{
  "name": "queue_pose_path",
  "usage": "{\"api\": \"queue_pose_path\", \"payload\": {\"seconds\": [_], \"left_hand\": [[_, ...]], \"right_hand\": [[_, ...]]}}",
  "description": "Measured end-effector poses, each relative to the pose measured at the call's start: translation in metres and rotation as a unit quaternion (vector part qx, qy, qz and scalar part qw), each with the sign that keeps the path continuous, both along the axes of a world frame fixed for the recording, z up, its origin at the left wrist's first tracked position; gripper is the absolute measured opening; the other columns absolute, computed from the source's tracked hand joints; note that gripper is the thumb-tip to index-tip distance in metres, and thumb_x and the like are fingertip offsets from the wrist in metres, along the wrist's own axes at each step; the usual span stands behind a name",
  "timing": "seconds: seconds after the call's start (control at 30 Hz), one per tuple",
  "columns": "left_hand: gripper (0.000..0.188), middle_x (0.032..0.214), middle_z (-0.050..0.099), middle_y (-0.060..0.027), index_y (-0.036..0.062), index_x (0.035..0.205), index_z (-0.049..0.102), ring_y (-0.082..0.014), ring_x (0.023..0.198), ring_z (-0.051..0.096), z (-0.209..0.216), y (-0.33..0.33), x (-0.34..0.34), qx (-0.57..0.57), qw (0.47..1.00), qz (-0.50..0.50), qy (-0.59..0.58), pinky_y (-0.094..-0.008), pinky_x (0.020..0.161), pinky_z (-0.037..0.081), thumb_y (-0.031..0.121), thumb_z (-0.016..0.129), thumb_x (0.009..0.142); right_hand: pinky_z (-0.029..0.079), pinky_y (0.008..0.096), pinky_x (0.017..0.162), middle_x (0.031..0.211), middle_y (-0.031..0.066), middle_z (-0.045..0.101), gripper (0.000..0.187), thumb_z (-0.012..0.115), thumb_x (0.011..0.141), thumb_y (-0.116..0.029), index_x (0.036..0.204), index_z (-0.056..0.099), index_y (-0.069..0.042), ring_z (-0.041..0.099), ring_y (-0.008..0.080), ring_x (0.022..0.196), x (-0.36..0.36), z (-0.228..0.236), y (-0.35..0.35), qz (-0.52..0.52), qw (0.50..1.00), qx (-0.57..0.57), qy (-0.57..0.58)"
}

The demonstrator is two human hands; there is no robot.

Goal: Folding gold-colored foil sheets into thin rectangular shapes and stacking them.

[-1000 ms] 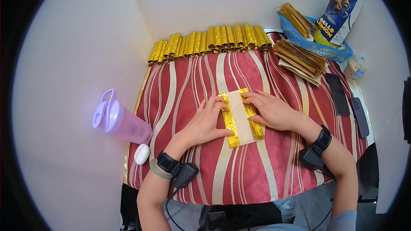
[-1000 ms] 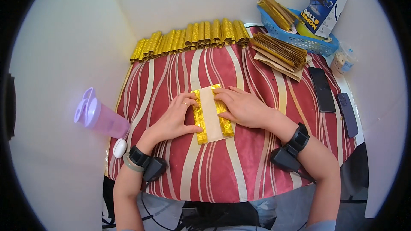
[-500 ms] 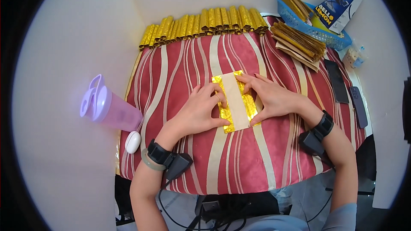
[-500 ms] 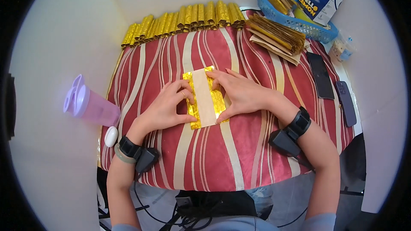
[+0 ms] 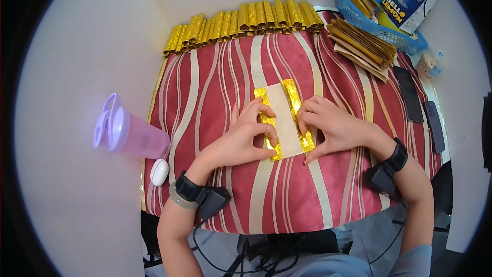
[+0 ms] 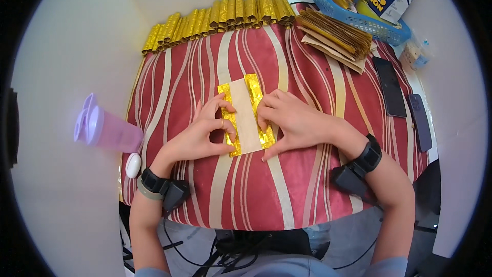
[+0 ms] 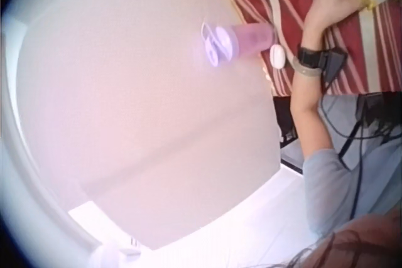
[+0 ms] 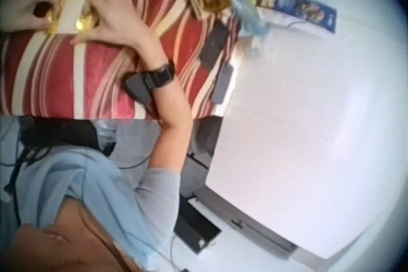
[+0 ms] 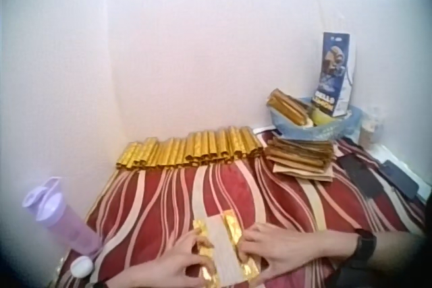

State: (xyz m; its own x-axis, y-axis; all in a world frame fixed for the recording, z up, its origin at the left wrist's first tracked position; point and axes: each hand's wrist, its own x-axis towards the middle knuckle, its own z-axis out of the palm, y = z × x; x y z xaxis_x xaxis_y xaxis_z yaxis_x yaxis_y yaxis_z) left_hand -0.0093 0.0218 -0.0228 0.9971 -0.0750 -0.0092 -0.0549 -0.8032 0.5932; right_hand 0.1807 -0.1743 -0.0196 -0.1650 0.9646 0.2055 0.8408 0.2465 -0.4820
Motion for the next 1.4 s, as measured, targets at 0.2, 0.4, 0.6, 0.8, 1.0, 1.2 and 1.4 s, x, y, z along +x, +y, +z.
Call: {"api": "queue_pose_path", "payload": {"seconds": [0.2,0.4,0.6,0.8,1.0,1.2,1.4], "left_hand": [[0.034,0.131,0.041,-0.0090,0.0142,0.087,0.059,-0.0405,0.143,0.016,0.005,-0.010,-0.001,0.002,1.000,0.011,0.002,-0.0653,0.111,0.002,0.026,0.084,0.066],[0.034,0.133,0.040,-0.0084,0.0132,0.087,0.059,-0.0405,0.144,0.014,0.005,-0.005,-0.002,-0.006,1.000,0.016,0.010,-0.0664,0.110,0.002,0.029,0.084,0.069],[0.029,0.131,0.042,-0.0065,0.0113,0.083,0.061,-0.0384,0.144,0.016,0.007,-0.006,-0.001,0.000,1.000,0.004,0.000,-0.0653,0.111,0.002,0.028,0.081,0.072],[0.023,0.133,0.042,-0.0054,0.0103,0.079,0.062,-0.0370,0.145,0.015,0.005,-0.005,-0.002,-0.021,1.000,0.021,0.011,-0.0635,0.111,0.000,0.025,0.079,0.075],[0.024,0.132,0.042,-0.0053,0.0107,0.074,0.056,-0.0366,0.145,0.016,0.008,-0.006,-0.001,-0.012,0.999,0.021,0.024,-0.0644,0.111,-0.002,0.022,0.077,0.077],[0.024,0.132,0.043,-0.0053,0.0115,0.076,0.056,-0.0361,0.145,0.013,0.006,-0.002,0.001,-0.027,0.999,0.012,0.020,-0.0649,0.111,0.001,0.021,0.077,0.076],[0.014,0.117,0.051,-0.0035,0.0148,0.079,0.067,-0.0317,0.132,0.032,0.012,-0.001,0.000,0.136,0.977,0.053,-0.153,-0.0576,0.107,0.018,0.018,0.078,0.072]], "right_hand": [[0.039,0.0376,0.087,0.106,0.0074,0.049,0.047,0.084,0.067,-0.039,0.090,0.054,-0.011,0.043,0.0288,0.102,-0.004,0.003,-0.001,-0.004,0.999,-0.020,0.028],[0.039,0.0375,0.089,0.108,0.0061,0.051,0.035,0.081,0.073,-0.030,0.089,0.058,-0.008,0.044,0.0275,0.103,-0.001,0.003,-0.001,0.002,0.996,-0.042,0.084],[0.039,0.0367,0.091,0.108,0.0064,0.053,0.020,0.075,0.079,-0.020,0.084,0.062,-0.006,0.045,0.0269,0.106,0.000,0.001,-0.001,-0.017,0.994,-0.045,0.098],[0.038,0.0369,0.093,0.108,0.0072,0.054,0.016,0.072,0.079,-0.016,0.082,0.061,-0.006,0.045,0.0276,0.107,0.000,0.001,-0.001,-0.015,0.993,-0.049,0.107],[0.039,0.0376,0.091,0.106,0.0067,0.054,0.017,0.072,0.079,-0.018,0.082,0.059,-0.007,0.046,0.0276,0.104,0.000,0.000,-0.001,-0.015,0.996,-0.036,0.080],[0.039,0.0375,0.088,0.102,0.0045,0.055,0.019,0.074,0.078,-0.019,0.088,0.060,-0.011,0.048,0.0263,0.099,0.007,0.000,0.001,-0.023,0.996,-0.035,0.082],[0.044,0.0381,0.085,0.091,0.0027,0.059,0.015,0.072,0.079,-0.019,0.089,0.064,-0.011,0.055,0.0241,0.095,0.002,0.010,0.002,0.028,0.998,0.049,0.001]]}}
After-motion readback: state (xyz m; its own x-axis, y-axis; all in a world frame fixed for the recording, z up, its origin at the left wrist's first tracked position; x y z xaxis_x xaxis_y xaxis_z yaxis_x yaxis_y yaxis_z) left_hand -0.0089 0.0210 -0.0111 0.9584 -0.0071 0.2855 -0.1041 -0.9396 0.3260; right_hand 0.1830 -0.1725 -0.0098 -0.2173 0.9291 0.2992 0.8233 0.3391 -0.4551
